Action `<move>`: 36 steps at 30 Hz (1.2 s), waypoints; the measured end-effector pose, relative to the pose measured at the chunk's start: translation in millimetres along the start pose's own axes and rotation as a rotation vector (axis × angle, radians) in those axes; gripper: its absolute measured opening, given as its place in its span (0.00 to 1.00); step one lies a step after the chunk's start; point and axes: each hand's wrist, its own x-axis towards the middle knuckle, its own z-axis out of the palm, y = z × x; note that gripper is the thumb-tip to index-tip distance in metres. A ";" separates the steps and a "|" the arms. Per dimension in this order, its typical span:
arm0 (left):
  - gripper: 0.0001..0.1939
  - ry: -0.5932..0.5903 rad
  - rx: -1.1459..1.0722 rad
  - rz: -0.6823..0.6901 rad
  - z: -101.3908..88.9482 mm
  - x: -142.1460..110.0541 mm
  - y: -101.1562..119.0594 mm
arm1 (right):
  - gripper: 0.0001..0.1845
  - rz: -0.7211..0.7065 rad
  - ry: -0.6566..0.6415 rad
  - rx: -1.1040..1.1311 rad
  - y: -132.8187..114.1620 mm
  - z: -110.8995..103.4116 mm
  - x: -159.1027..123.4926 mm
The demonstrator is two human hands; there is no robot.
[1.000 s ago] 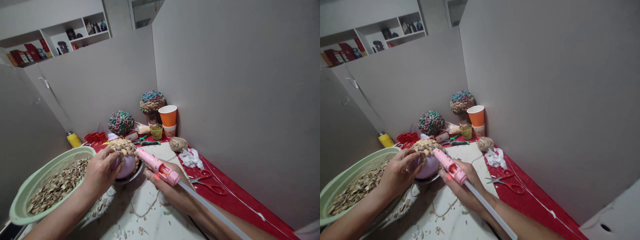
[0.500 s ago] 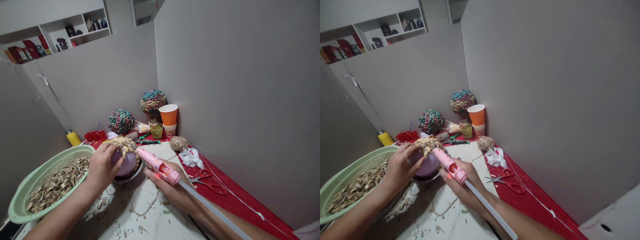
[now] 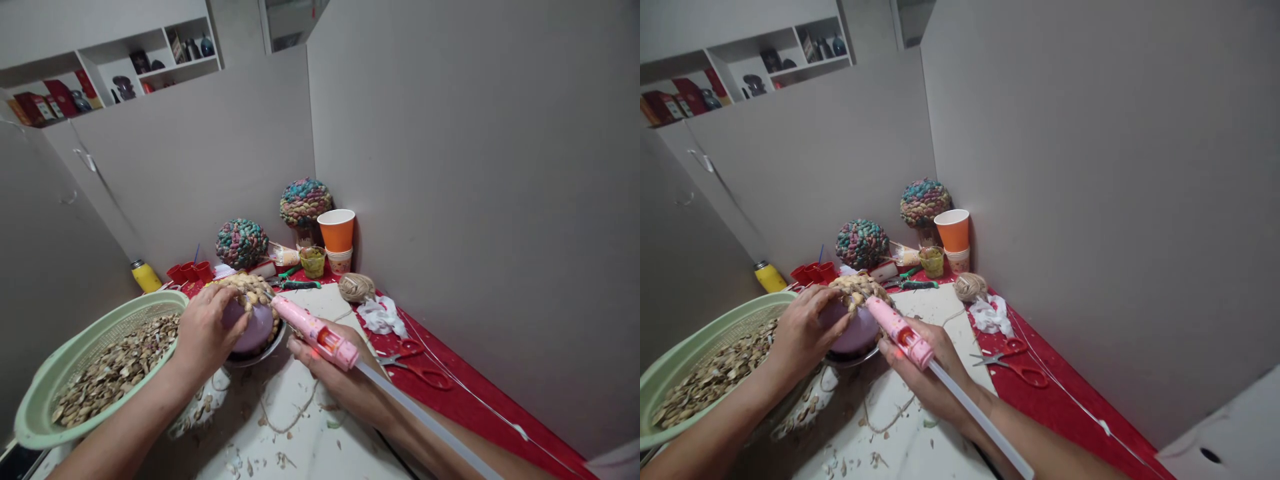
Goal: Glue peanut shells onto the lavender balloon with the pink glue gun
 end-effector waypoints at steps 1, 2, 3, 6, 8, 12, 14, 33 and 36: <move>0.12 -0.005 -0.005 -0.005 -0.4 0.4 0.2 | 0.15 -0.001 -0.002 -0.001 -0.4 0.0 0.0; 0.12 -0.011 -0.011 -0.011 -0.9 0.9 0.6 | 0.15 0.002 -0.001 -0.003 -1.1 0.1 0.0; 0.11 -0.016 -0.019 -0.016 -1.2 1.4 1.1 | 0.15 0.007 0.003 -0.005 -2.0 0.3 -0.2; 0.10 -0.026 -0.049 -0.035 -1.9 3.1 2.9 | 0.16 0.026 0.003 -0.007 -5.0 0.5 -0.5; 0.09 -0.025 -0.079 -0.049 -2.2 3.7 3.9 | 0.15 0.028 -0.005 -0.005 -5.9 0.5 -0.3; 0.06 -0.005 -0.115 -0.064 -2.9 3.7 4.9 | 0.16 0.016 -0.006 -0.012 -3.3 0.6 0.2; 0.07 -0.005 -0.092 -0.056 -2.9 3.8 4.5 | 0.15 0.014 -0.010 -0.021 -1.3 0.9 0.2; 0.09 -0.061 0.006 -0.114 -2.7 5.2 6.8 | 0.16 -0.017 -0.005 -0.074 -4.1 -0.6 0.7; 0.09 -0.043 -0.012 -0.116 -3.1 2.8 7.3 | 0.15 -0.011 -0.015 -0.053 -5.9 -0.2 0.2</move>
